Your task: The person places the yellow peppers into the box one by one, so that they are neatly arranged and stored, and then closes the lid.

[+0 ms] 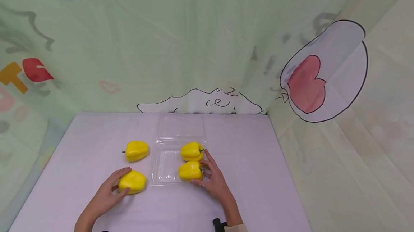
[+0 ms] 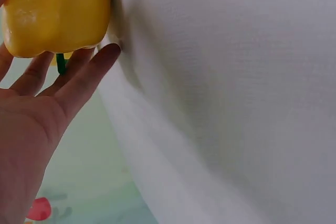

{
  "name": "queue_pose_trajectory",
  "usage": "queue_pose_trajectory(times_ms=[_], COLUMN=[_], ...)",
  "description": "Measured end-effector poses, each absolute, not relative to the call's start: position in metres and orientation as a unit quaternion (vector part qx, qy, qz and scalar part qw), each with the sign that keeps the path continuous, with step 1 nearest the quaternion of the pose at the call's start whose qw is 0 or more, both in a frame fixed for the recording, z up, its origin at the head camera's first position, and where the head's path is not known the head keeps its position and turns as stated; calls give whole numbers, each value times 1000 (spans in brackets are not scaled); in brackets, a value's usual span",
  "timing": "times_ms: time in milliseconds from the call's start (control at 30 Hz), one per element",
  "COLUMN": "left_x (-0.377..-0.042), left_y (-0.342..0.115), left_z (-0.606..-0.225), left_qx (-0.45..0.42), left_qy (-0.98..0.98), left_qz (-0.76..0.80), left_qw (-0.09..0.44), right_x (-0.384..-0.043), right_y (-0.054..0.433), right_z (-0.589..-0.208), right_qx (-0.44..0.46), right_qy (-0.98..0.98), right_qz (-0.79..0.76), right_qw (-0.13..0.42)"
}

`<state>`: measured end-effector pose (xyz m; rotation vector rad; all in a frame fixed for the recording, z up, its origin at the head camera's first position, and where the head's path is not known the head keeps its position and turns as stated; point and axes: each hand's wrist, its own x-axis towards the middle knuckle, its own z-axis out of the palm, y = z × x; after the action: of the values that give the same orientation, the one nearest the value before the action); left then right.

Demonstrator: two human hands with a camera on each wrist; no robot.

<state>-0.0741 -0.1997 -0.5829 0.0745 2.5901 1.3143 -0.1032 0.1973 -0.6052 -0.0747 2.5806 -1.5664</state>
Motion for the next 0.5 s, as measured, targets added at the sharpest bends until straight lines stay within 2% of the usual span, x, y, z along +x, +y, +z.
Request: queue_pose_trajectory(times_ms=[500], left_x=[-74], left_y=[-204], left_z=[-590], left_qx=[10], left_qy=[865], left_qz=[486], left_qw=[123], right_x=[-101], right_y=[196], right_z=[-602], right_qx=[-25], right_qy=[851], right_qz=[-521], right_qw=[64])
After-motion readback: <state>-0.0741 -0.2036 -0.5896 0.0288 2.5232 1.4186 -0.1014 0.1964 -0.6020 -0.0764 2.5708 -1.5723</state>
